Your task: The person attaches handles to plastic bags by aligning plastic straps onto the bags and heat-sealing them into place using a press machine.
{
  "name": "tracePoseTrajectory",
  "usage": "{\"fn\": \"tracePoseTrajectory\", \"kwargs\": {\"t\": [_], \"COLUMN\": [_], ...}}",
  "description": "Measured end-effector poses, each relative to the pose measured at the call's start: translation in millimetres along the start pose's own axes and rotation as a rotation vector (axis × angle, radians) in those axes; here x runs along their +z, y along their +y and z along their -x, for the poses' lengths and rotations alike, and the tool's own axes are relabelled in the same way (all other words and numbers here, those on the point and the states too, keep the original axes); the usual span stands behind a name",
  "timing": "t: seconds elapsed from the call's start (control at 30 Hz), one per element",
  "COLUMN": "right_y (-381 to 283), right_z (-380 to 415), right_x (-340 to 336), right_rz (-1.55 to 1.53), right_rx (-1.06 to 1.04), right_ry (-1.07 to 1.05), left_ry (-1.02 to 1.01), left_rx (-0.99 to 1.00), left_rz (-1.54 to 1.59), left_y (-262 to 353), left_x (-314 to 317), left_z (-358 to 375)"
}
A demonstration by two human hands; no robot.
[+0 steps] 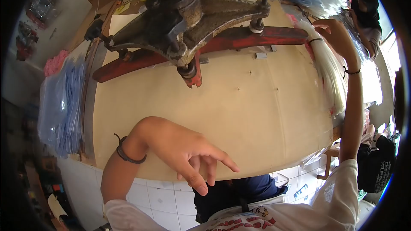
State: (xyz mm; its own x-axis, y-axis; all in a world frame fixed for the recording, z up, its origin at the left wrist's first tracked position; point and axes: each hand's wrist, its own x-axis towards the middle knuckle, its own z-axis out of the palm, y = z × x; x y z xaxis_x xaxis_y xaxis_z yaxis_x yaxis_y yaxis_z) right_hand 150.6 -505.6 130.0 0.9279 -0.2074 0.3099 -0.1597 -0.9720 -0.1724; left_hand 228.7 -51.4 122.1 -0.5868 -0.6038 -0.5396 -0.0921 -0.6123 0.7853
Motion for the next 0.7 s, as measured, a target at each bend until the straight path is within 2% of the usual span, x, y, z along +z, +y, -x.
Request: {"fn": "tracePoseTrajectory", "kwargs": {"t": [0.17,0.27,0.5,0.7], "right_y": [-7.5,2.4,0.6,-3.7], "right_z": [1.6,1.8,2.5,1.0], "right_x": [-1.4,-0.2,-2.4,-6.6], "right_rz": [-0.064,-0.124,-0.065,-0.032], "right_rx": [0.019,-0.044,-0.103,-0.027], "right_ry": [0.012,0.039,0.064,0.036], "left_ry": [0.0,0.001,0.006,0.026], "left_rx": [0.015,0.009,-0.015,0.037], "left_rz": [0.02,0.025,0.058,0.049], "left_y": [-1.8,-1.0,0.4,-3.7], "left_x": [0.5,0.3,-0.3,0.3], "left_z": [-0.3,-0.1,-1.6,-0.5]}}
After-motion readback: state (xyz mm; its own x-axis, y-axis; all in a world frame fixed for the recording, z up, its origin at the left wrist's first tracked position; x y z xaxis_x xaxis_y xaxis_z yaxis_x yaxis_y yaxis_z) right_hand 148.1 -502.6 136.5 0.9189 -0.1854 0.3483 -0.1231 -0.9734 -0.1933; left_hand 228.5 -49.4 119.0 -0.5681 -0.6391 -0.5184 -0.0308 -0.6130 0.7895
